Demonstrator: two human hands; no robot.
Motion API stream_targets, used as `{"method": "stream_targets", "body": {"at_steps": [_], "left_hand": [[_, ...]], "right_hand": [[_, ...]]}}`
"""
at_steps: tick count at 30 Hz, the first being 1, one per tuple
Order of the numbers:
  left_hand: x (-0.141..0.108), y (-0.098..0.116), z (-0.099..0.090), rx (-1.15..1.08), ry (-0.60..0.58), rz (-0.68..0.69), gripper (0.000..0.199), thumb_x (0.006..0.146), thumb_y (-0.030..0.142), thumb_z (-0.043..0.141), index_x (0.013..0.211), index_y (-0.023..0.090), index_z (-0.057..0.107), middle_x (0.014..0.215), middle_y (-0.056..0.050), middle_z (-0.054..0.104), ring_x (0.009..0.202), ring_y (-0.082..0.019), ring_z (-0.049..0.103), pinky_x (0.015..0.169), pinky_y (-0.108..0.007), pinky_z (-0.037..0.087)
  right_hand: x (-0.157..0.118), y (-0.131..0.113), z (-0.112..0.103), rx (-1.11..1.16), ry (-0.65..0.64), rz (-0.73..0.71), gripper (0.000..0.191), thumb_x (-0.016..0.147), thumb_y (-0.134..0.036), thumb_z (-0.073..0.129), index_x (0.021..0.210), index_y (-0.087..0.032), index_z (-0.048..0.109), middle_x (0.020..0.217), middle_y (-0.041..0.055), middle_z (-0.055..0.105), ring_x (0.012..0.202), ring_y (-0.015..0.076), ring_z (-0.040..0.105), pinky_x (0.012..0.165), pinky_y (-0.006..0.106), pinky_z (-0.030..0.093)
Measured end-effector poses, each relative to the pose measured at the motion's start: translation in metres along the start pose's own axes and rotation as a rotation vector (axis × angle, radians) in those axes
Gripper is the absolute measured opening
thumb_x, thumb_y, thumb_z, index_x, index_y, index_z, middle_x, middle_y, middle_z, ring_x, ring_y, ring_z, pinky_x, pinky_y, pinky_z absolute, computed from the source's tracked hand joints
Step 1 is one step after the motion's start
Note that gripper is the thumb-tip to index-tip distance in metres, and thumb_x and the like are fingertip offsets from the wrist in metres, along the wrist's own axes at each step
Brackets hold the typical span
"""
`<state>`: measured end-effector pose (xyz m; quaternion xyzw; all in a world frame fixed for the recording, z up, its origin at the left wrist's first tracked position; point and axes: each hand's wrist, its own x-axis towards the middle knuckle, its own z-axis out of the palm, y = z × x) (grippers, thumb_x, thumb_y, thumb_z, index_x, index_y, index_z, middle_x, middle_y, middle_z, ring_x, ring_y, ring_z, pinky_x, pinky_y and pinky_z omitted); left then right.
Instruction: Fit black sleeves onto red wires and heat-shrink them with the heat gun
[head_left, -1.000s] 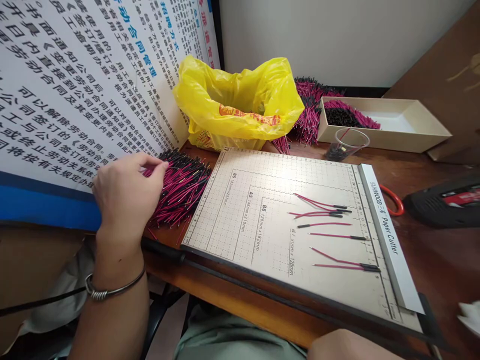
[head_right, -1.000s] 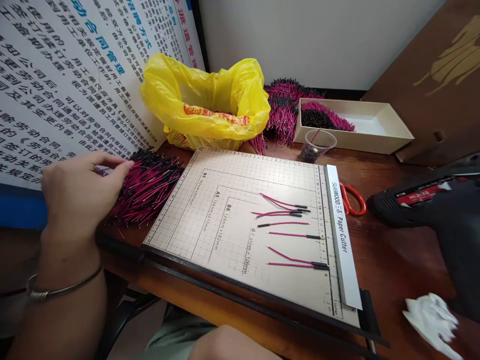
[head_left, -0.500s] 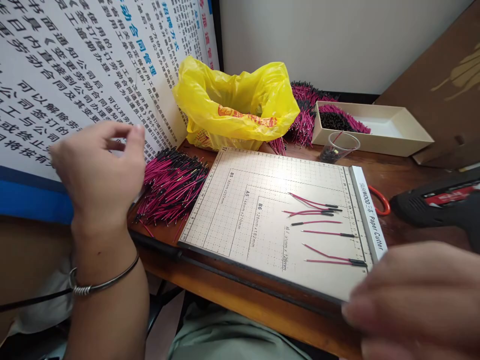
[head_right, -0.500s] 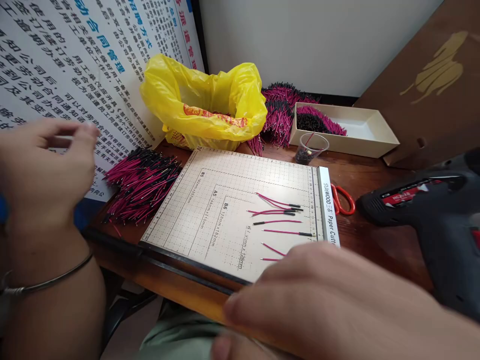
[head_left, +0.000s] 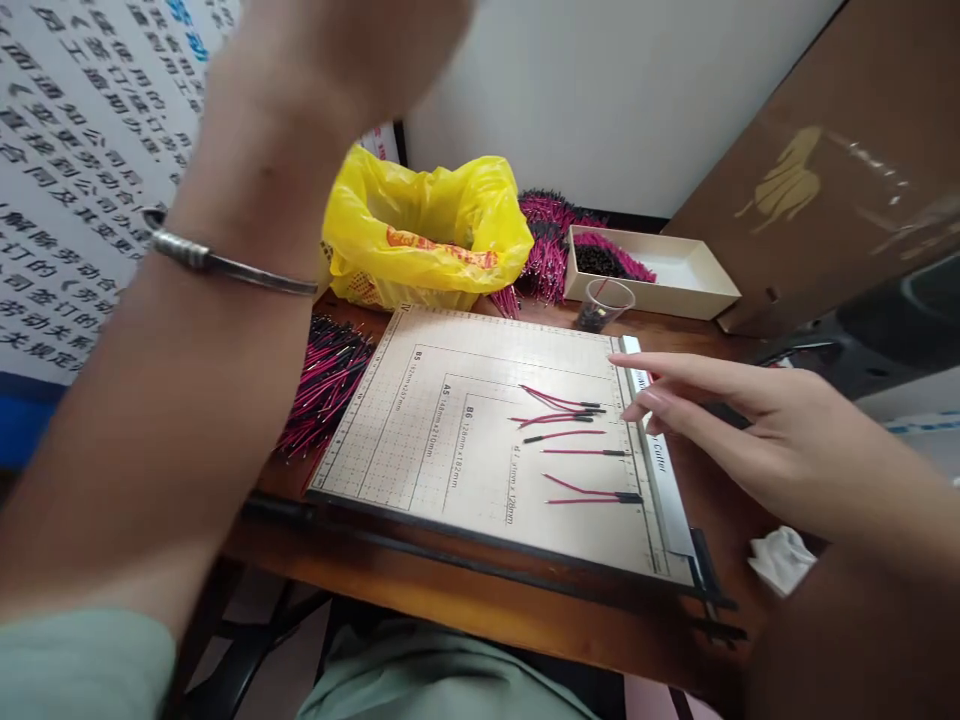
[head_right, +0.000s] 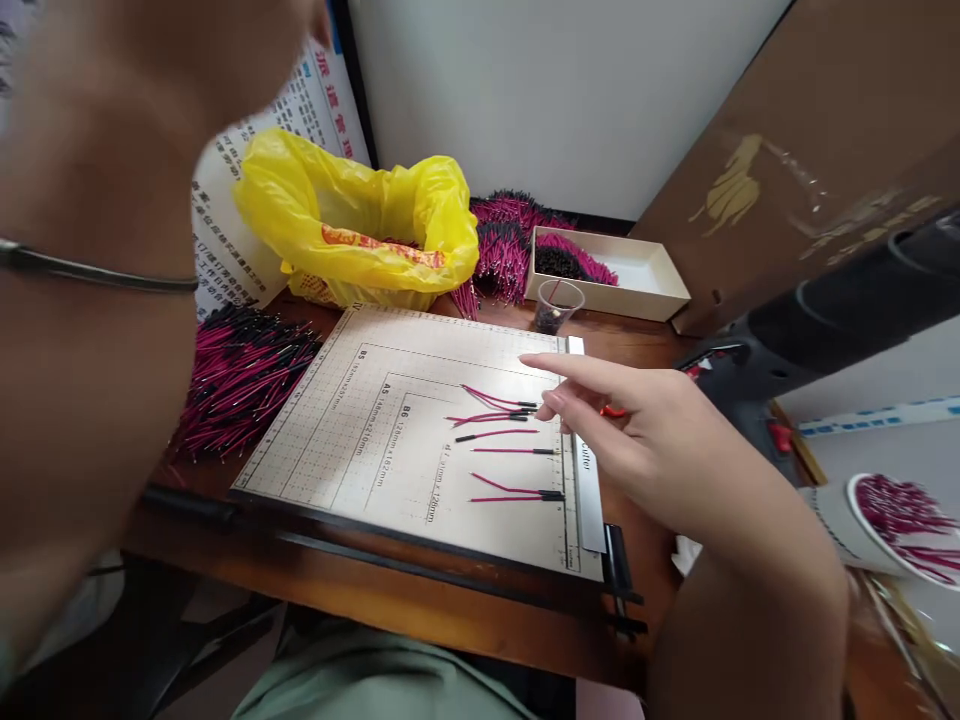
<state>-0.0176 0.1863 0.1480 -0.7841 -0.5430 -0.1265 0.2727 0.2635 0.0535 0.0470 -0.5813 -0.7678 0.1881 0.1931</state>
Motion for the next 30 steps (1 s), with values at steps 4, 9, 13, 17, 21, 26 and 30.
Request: {"method": "stream_targets", "body": {"at_steps": [4,9,13,17,21,26,30], "left_hand": [[-0.03,0.041,0.014,-0.202,-0.092,0.18,0.075,0.089,0.049,0.013,0.101,0.008,0.075,0.099,-0.001,0.073,0.111,-0.024,0.068,0.088,-0.039,0.044],[-0.085,0.083,0.034,-0.732,-0.284,0.308,0.031,0.092,0.037,0.054,0.074,0.02,0.072,0.067,0.001,0.07,0.066,-0.014,0.065,0.064,-0.026,0.044],[-0.106,0.107,0.04,-1.135,-0.409,0.404,0.02,0.093,0.03,0.059,0.081,0.02,0.071,0.071,0.002,0.071,0.061,-0.011,0.06,0.06,-0.025,0.041],[-0.114,0.115,0.058,-0.958,-0.234,0.355,0.012,0.09,0.022,0.061,0.085,0.018,0.071,0.083,-0.003,0.073,0.076,-0.017,0.062,0.072,-0.03,0.043],[-0.125,0.116,0.074,-0.909,-0.263,0.342,0.015,0.093,0.026,0.059,0.093,0.018,0.072,0.093,-0.005,0.072,0.089,-0.022,0.062,0.078,-0.034,0.045],[-0.132,0.121,0.084,-0.932,-0.254,0.362,0.02,0.096,0.028,0.057,0.104,0.018,0.073,0.103,-0.007,0.071,0.092,-0.024,0.061,0.078,-0.037,0.047],[-0.13,0.122,0.09,-0.994,-0.244,0.341,0.016,0.095,0.023,0.058,0.1,0.017,0.072,0.103,-0.007,0.071,0.094,-0.022,0.062,0.081,-0.036,0.049]], "right_hand": [[-0.005,0.013,-0.003,0.049,-0.103,0.117,0.052,0.088,-0.062,0.049,0.116,-0.025,0.073,0.08,0.0059,0.07,0.065,0.019,0.062,0.053,0.031,0.047],[0.003,0.014,0.006,0.083,-0.264,0.157,0.047,0.088,-0.052,0.053,0.118,-0.021,0.069,0.064,0.0012,0.06,0.059,0.015,0.055,0.056,0.028,0.043],[0.017,0.011,0.01,0.027,-0.35,0.12,0.039,0.091,-0.04,0.052,0.122,-0.021,0.066,0.068,0.0,0.061,0.059,0.0126,0.052,0.06,0.026,0.041],[0.02,0.018,0.015,0.028,-0.309,0.135,0.031,0.09,-0.035,0.055,0.115,-0.022,0.068,0.07,-0.0008,0.062,0.063,0.0119,0.054,0.064,0.026,0.042],[0.015,0.027,0.023,0.076,-0.225,0.145,0.02,0.089,-0.034,0.057,0.095,-0.02,0.07,0.064,-0.0021,0.058,0.059,0.0104,0.05,0.061,0.025,0.039],[0.013,0.033,0.034,0.113,-0.141,0.126,0.016,0.087,-0.032,0.063,0.08,-0.019,0.07,0.057,-0.0047,0.051,0.055,0.008,0.043,0.055,0.024,0.033],[0.013,0.036,0.039,0.112,-0.112,0.109,0.013,0.086,-0.028,0.064,0.079,-0.019,0.07,0.056,-0.0057,0.05,0.054,0.0069,0.042,0.054,0.023,0.032]]}}
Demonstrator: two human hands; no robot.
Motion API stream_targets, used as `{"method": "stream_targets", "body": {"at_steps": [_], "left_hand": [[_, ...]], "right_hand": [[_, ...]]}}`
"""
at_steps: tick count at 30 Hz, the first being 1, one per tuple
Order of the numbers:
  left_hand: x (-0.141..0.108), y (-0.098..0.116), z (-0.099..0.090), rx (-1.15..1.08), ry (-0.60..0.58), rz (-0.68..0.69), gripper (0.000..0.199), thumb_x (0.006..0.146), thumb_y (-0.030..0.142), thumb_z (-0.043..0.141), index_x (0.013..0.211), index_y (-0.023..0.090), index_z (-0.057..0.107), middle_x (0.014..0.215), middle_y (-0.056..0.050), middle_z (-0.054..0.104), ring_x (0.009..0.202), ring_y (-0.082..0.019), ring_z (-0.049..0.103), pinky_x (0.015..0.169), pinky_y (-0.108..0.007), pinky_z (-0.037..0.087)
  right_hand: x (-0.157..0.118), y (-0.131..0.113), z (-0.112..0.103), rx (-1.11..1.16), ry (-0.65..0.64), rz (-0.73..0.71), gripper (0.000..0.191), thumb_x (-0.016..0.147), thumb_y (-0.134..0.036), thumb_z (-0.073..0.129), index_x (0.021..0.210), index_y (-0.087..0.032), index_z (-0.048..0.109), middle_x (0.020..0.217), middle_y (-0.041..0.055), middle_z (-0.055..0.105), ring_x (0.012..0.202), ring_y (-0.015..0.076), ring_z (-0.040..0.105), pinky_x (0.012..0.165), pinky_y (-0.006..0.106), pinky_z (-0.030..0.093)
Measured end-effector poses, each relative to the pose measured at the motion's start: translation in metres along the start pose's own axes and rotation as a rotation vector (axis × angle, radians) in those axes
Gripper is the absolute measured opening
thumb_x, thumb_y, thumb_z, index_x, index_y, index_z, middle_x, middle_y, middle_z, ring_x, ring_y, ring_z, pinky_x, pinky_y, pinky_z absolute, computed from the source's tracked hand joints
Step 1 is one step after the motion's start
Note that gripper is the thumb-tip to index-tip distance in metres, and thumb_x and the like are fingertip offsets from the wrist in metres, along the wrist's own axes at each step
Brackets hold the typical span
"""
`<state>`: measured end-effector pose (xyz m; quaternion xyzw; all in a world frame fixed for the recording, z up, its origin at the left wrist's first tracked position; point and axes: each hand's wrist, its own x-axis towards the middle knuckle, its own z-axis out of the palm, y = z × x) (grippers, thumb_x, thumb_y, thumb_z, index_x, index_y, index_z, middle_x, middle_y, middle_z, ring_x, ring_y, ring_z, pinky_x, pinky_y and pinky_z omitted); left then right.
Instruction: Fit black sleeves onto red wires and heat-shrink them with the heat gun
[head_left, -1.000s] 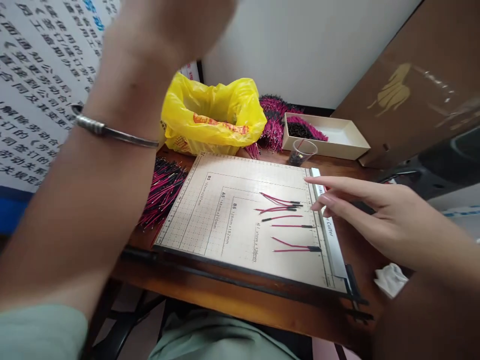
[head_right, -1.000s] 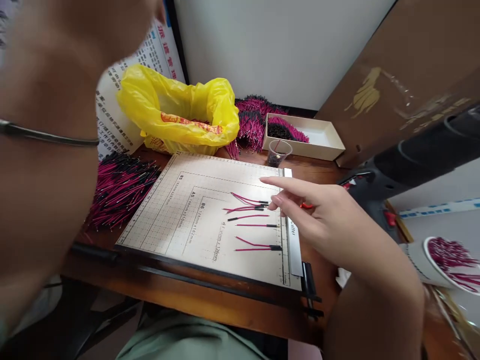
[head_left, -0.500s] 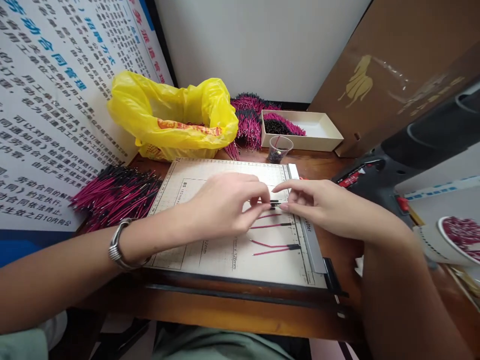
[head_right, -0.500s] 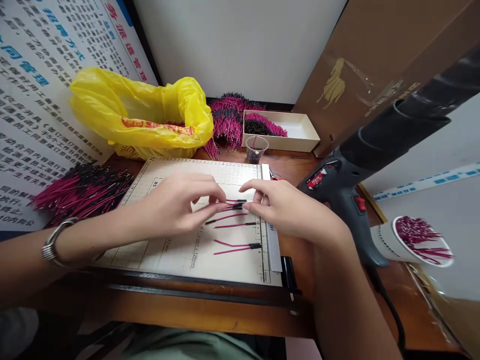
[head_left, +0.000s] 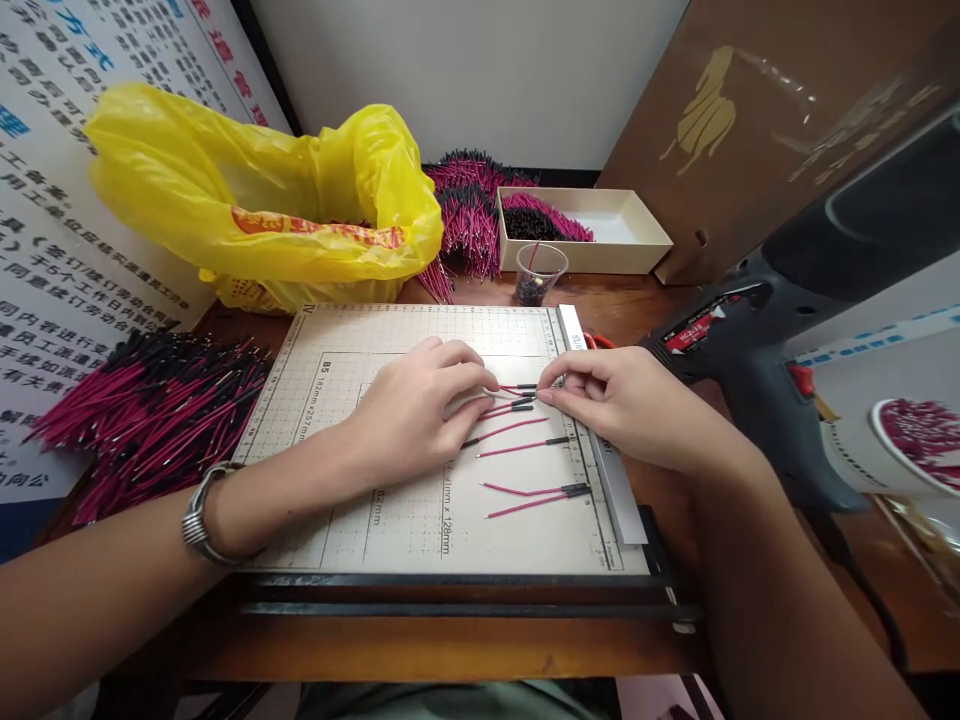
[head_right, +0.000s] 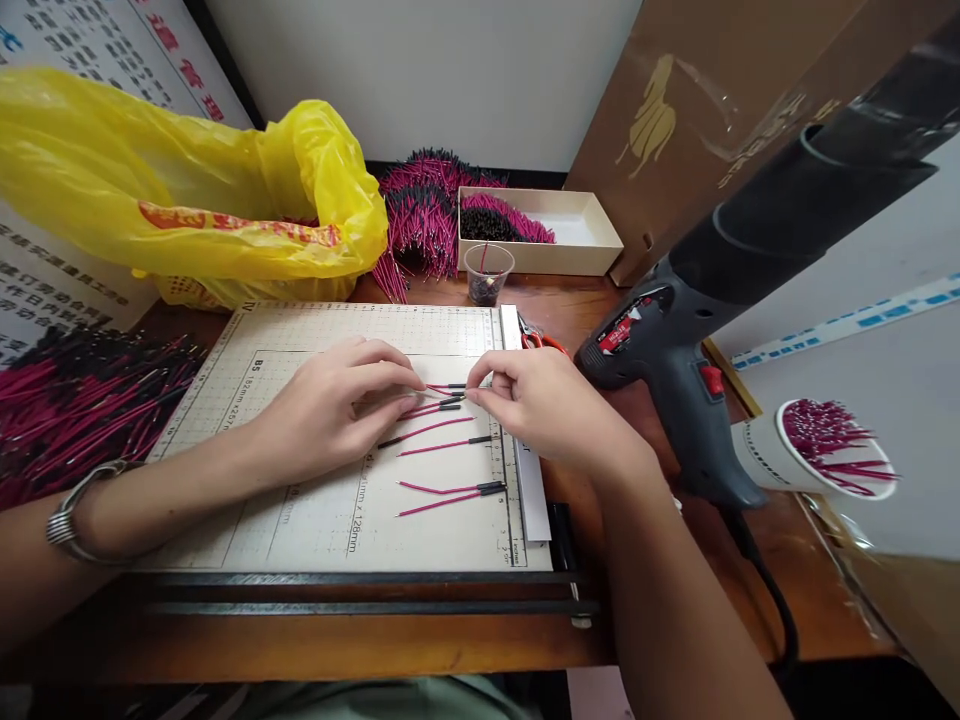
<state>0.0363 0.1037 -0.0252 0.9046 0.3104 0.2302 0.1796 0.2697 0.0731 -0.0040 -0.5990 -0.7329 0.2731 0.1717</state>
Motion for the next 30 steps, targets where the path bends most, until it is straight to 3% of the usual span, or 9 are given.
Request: {"method": "stream_targets", "body": {"at_steps": [5,21,24,27,30], "left_hand": [[0.0005,-0.0037,0.003,-0.006,0.06,-0.003,0.009,0.091,0.02,0.066,0.096,0.015,0.071,0.09,-0.004,0.072,0.081,-0.019,0.063,0.071,-0.031,0.046],[-0.0016,-0.0063,0.0029,-0.062,0.093,0.097,0.013,0.095,0.022,0.064,0.089,0.016,0.074,0.087,-0.004,0.074,0.08,-0.017,0.063,0.072,-0.03,0.049],[-0.0006,-0.0059,0.0007,-0.077,0.136,0.131,0.012,0.095,0.019,0.063,0.088,0.014,0.072,0.084,-0.004,0.072,0.076,-0.015,0.062,0.068,-0.026,0.048],[0.0003,-0.0042,-0.0015,-0.095,0.157,0.165,0.013,0.096,0.016,0.061,0.088,0.012,0.071,0.083,-0.005,0.07,0.075,-0.014,0.062,0.066,-0.025,0.048],[0.0005,-0.0016,-0.0029,-0.112,0.184,0.19,0.011,0.095,0.015,0.061,0.088,0.012,0.07,0.083,-0.005,0.07,0.074,-0.013,0.062,0.064,-0.024,0.048]], "right_hand": [[-0.0014,0.001,0.0021,0.0,0.016,-0.042,0.014,0.088,-0.029,0.062,0.082,-0.019,0.07,0.056,-0.0063,0.05,0.053,0.0065,0.042,0.054,0.022,0.03],[-0.0062,-0.002,0.0047,0.019,0.088,-0.158,0.018,0.09,-0.03,0.061,0.08,-0.019,0.071,0.051,-0.0067,0.046,0.049,0.0058,0.037,0.048,0.021,0.028],[-0.0071,-0.0036,0.0038,0.031,0.146,-0.245,0.01,0.087,-0.026,0.067,0.088,-0.018,0.073,0.059,-0.0054,0.057,0.052,0.0059,0.045,0.051,0.021,0.033],[-0.0071,-0.0047,0.0034,0.017,0.198,-0.356,0.016,0.085,-0.024,0.073,0.1,-0.02,0.075,0.082,-0.0003,0.073,0.069,0.0093,0.061,0.063,0.023,0.045],[-0.006,-0.0056,0.0045,0.025,0.185,-0.45,0.009,0.09,-0.023,0.068,0.093,-0.02,0.076,0.088,0.0009,0.076,0.077,0.0107,0.066,0.068,0.024,0.05]]}}
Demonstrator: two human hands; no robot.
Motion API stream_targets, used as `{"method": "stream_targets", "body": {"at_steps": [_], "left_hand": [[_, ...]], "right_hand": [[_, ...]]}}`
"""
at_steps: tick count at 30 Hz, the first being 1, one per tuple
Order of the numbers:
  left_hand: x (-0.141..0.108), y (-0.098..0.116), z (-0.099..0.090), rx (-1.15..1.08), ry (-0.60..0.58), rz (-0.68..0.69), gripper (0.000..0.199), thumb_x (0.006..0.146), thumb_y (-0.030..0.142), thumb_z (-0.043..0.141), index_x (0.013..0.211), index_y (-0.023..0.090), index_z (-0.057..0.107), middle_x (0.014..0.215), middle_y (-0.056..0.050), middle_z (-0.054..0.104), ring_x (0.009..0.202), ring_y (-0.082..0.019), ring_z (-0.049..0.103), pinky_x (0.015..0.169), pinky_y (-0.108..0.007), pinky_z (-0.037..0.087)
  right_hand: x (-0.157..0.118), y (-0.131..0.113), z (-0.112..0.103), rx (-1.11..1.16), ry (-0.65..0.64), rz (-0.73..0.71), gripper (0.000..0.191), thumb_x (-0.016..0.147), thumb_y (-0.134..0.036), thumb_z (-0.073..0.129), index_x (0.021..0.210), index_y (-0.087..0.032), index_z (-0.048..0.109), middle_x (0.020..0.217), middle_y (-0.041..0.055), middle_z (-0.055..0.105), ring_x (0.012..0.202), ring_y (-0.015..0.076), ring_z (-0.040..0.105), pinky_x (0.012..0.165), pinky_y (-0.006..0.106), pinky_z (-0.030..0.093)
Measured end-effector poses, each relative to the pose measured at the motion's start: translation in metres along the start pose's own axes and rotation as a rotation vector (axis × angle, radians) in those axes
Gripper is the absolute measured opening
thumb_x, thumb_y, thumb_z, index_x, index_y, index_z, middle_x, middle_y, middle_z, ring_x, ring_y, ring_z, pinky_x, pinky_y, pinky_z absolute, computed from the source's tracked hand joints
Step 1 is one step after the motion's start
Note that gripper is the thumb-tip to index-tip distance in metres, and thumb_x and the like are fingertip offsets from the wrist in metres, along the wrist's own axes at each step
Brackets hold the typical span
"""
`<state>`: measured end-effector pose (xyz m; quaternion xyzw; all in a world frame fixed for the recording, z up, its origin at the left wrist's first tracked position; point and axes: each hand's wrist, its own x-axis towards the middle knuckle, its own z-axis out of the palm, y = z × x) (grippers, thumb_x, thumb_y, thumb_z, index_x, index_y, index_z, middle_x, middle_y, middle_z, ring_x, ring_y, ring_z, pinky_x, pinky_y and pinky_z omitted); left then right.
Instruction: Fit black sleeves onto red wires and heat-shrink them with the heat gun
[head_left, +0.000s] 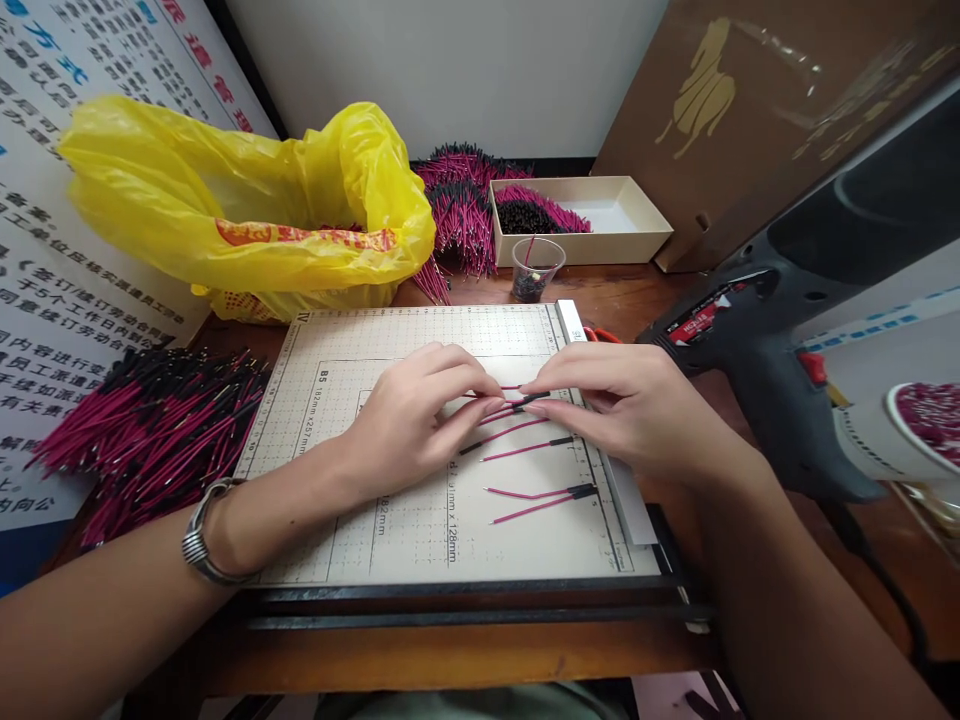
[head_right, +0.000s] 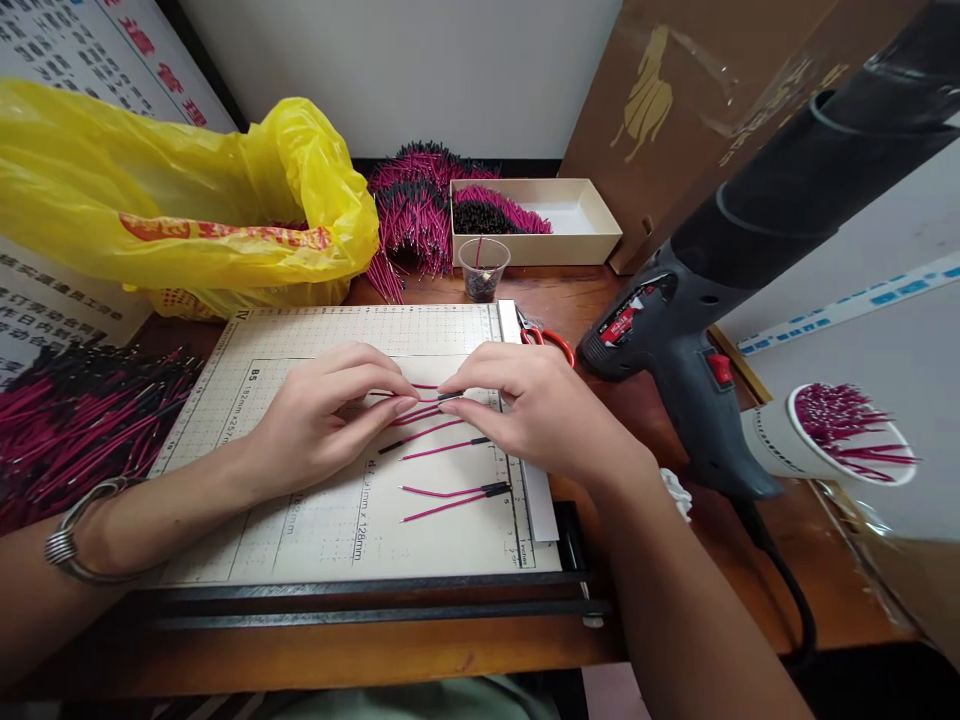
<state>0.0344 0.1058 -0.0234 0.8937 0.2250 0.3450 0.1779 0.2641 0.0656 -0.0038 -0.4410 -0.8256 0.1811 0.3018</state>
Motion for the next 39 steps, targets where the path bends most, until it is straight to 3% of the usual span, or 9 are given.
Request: {"method": "stream_targets", "body": {"at_steps": [4,8,14,24,33,39], "left_hand": [[0.0,0.0028,0.0,0.001,0.061,0.033,0.01,0.093,0.015,0.062,0.087,0.013,0.069,0.083,-0.005,0.07,0.075,-0.014,0.063,0.067,-0.026,0.05],[-0.0002,0.0031,0.0005,0.04,0.037,0.069,0.011,0.094,0.018,0.062,0.089,0.014,0.071,0.084,-0.005,0.072,0.075,-0.016,0.063,0.069,-0.03,0.05],[0.0015,0.0031,0.0017,0.07,-0.009,0.097,0.019,0.098,0.021,0.055,0.092,0.014,0.072,0.087,-0.007,0.075,0.074,-0.016,0.062,0.068,-0.031,0.049],[-0.0013,0.0031,0.0023,-0.013,-0.038,0.013,0.013,0.098,0.019,0.058,0.094,0.015,0.069,0.087,-0.005,0.076,0.076,-0.015,0.065,0.07,-0.027,0.05],[-0.0007,0.0053,0.001,0.002,-0.077,-0.037,0.015,0.096,0.023,0.061,0.088,0.015,0.071,0.075,-0.001,0.071,0.062,-0.011,0.056,0.061,-0.025,0.043],[-0.0011,0.0085,0.0003,0.01,-0.072,-0.032,0.015,0.094,0.02,0.06,0.085,0.016,0.071,0.07,0.0,0.067,0.062,-0.012,0.055,0.059,-0.025,0.041]], "right_hand": [[0.0013,-0.0006,0.0025,0.015,0.046,-0.09,0.01,0.09,-0.018,0.068,0.085,-0.019,0.076,0.081,-0.0004,0.075,0.073,0.0079,0.067,0.065,0.019,0.051],[0.0016,-0.0017,0.0037,0.02,0.057,-0.119,0.01,0.09,-0.018,0.068,0.085,-0.018,0.077,0.079,-0.0001,0.075,0.071,0.0076,0.068,0.063,0.017,0.052],[0.0025,-0.0032,0.0039,0.03,0.004,-0.085,0.014,0.091,-0.021,0.066,0.085,-0.02,0.079,0.077,0.0007,0.074,0.069,0.0089,0.066,0.063,0.019,0.051],[0.0023,-0.0042,0.0037,0.027,0.009,-0.084,0.014,0.091,-0.021,0.067,0.085,-0.019,0.079,0.081,0.0019,0.075,0.071,0.0096,0.068,0.066,0.021,0.051],[0.0025,-0.0083,0.0051,0.089,-0.062,0.063,0.016,0.092,-0.029,0.065,0.084,-0.029,0.079,0.085,-0.0007,0.076,0.074,0.0138,0.067,0.07,0.028,0.053],[0.0011,-0.0088,0.0034,0.093,-0.049,0.04,0.017,0.093,-0.027,0.064,0.084,-0.028,0.079,0.083,-0.0005,0.075,0.073,0.0128,0.066,0.069,0.028,0.052]]}}
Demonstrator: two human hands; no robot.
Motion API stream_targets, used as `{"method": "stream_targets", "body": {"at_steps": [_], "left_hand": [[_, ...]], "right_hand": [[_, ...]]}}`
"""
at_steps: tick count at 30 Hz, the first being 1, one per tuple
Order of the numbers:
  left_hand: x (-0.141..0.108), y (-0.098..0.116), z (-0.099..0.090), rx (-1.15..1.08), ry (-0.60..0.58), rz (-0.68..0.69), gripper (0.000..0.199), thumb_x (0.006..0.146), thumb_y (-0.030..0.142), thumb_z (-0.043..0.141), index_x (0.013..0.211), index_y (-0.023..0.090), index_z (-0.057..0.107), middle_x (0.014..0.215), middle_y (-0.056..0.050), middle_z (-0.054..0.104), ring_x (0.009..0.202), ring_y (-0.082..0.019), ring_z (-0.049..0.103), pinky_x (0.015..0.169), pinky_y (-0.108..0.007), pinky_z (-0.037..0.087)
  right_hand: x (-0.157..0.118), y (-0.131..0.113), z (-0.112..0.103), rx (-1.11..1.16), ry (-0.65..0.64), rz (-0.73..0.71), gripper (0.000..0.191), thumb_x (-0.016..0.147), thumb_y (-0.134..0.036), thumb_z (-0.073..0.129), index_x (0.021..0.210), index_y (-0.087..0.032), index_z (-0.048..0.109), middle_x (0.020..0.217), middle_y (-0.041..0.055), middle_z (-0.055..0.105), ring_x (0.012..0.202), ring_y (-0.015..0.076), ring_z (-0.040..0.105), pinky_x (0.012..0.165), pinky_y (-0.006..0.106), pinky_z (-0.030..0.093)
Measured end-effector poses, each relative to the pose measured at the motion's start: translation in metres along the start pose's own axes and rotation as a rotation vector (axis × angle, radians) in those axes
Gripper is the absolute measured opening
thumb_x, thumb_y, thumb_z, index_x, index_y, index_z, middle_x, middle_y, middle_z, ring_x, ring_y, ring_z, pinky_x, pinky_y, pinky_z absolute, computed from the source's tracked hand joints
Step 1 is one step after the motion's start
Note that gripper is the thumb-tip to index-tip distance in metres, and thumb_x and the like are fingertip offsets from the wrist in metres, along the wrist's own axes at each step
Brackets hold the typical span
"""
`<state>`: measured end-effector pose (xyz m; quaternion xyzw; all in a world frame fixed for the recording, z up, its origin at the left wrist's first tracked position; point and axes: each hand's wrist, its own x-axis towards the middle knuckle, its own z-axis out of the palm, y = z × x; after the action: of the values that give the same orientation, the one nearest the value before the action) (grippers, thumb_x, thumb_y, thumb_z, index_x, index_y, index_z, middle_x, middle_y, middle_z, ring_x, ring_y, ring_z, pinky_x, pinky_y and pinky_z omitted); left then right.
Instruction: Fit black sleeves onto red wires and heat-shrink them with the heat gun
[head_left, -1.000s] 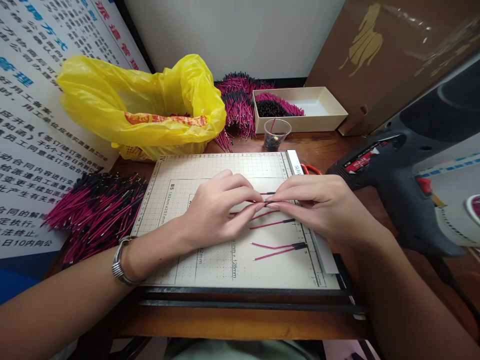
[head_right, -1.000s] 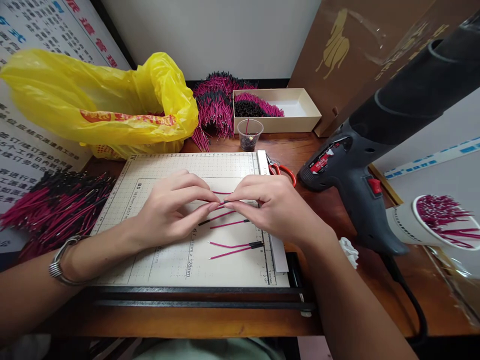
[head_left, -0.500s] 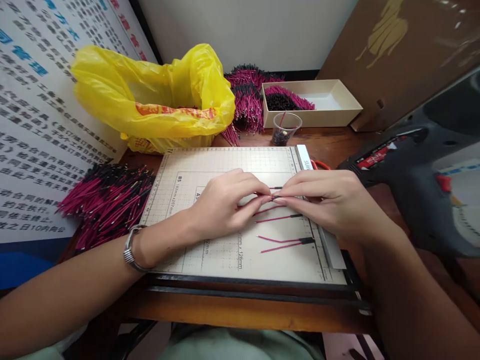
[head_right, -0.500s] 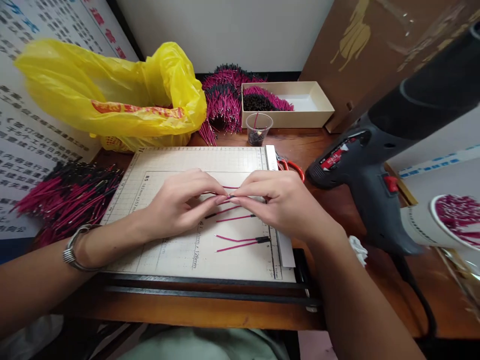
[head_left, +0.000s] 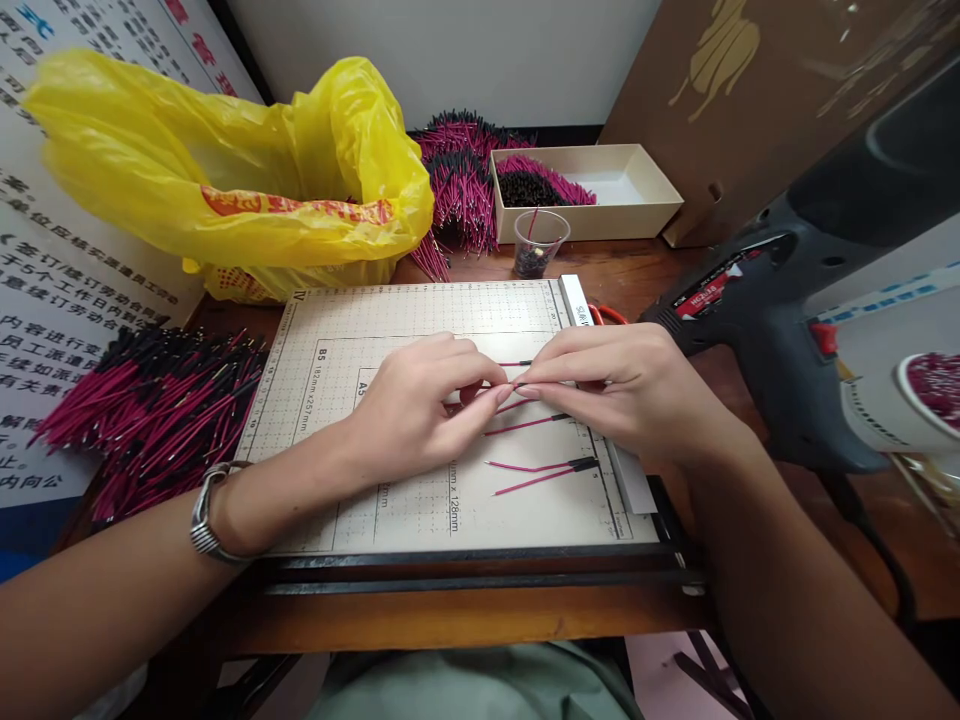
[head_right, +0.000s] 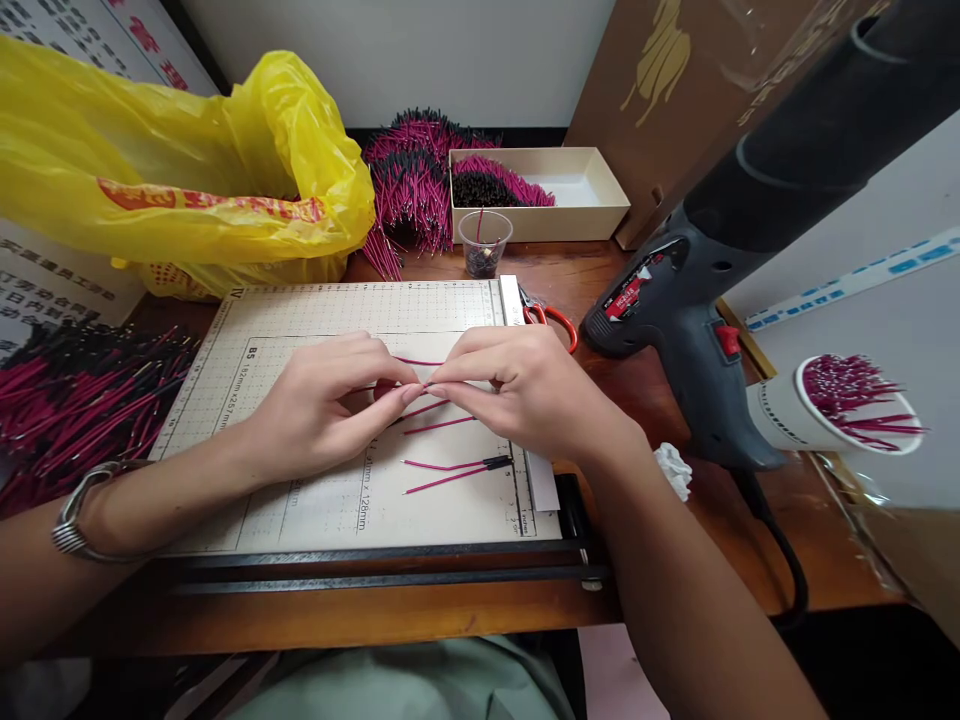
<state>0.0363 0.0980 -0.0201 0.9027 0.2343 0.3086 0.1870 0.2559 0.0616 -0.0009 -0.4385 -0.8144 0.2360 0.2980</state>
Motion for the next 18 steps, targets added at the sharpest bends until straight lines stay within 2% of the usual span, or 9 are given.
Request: {"method": "stream_targets", "body": {"at_steps": [7,12,18], "left_hand": [[-0.0015,0.0015,0.0,0.032,-0.026,-0.018,0.022,0.093,0.021,0.061,0.072,0.017,0.062,0.063,0.001,0.062,0.057,-0.011,0.051,0.055,-0.025,0.038],[-0.0008,0.0019,0.0007,0.074,0.017,0.046,0.018,0.096,0.022,0.06,0.08,0.017,0.066,0.063,0.002,0.062,0.057,-0.012,0.05,0.057,-0.026,0.039],[0.0006,0.0043,0.001,0.064,0.006,0.058,0.024,0.096,0.022,0.059,0.073,0.017,0.062,0.062,0.0,0.063,0.053,-0.011,0.049,0.053,-0.025,0.037]], "right_hand": [[-0.0004,-0.0012,0.0003,-0.003,-0.055,0.008,0.019,0.094,-0.03,0.062,0.085,-0.026,0.078,0.079,0.0015,0.073,0.071,0.0134,0.064,0.065,0.028,0.048],[-0.0009,-0.003,-0.0022,-0.02,-0.003,0.016,0.018,0.093,-0.026,0.062,0.082,-0.024,0.076,0.076,0.0009,0.072,0.069,0.0124,0.062,0.065,0.028,0.047],[-0.002,-0.0045,-0.0044,0.026,-0.016,0.056,0.018,0.092,-0.03,0.063,0.079,-0.026,0.076,0.077,0.0003,0.073,0.07,0.0136,0.064,0.066,0.03,0.048]]}}
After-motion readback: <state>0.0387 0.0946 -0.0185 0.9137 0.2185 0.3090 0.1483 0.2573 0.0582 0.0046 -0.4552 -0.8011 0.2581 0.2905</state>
